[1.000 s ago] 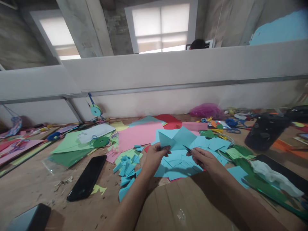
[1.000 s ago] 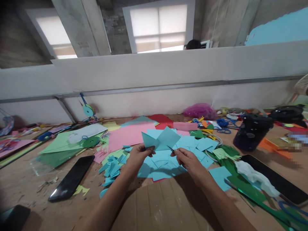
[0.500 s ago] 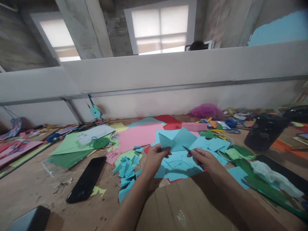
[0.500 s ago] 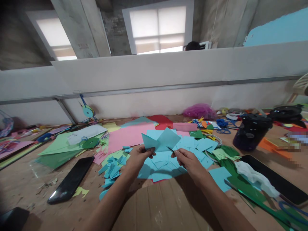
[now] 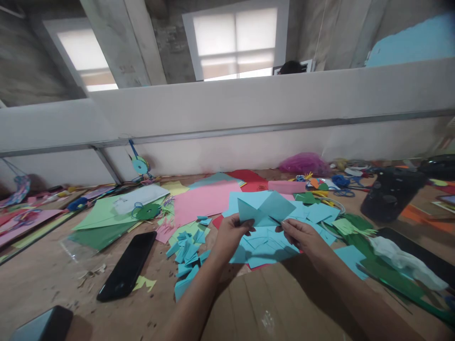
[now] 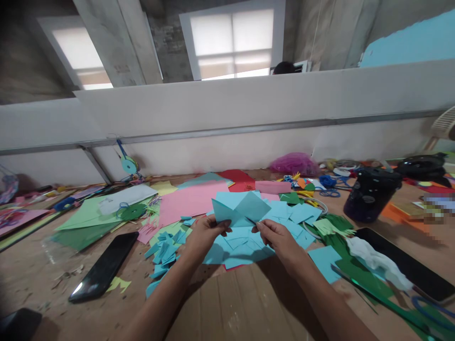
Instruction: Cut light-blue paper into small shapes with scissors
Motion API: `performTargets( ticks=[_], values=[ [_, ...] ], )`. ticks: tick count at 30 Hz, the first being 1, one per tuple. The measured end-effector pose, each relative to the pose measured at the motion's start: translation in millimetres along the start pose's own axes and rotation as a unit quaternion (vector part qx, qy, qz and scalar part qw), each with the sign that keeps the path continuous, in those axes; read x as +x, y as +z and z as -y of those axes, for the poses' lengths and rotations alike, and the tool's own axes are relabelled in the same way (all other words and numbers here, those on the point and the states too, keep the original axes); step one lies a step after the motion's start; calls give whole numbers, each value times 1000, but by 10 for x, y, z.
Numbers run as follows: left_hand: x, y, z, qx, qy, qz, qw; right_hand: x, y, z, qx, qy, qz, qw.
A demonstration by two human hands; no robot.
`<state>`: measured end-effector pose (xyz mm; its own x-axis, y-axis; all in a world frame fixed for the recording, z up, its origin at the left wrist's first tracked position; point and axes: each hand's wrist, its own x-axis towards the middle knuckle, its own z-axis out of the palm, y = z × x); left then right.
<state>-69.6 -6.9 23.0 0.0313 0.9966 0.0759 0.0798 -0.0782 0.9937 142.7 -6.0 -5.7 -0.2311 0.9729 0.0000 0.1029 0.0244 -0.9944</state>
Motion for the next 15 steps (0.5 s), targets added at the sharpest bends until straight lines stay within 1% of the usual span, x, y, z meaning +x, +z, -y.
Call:
performTargets(
  ticks=[5, 10, 15],
  values=[
    [-12, 6, 5, -1, 1, 6, 1000, 5, 19, -3, -6, 5, -11, 1000],
    [-16, 37, 50, -7, -5, 25, 1000, 30, 21, -72, 6, 4, -23, 1000],
    [-5, 43, 75, -14, -5, 30, 999, 38, 10, -83, -24, 6, -34, 999]
  ],
)
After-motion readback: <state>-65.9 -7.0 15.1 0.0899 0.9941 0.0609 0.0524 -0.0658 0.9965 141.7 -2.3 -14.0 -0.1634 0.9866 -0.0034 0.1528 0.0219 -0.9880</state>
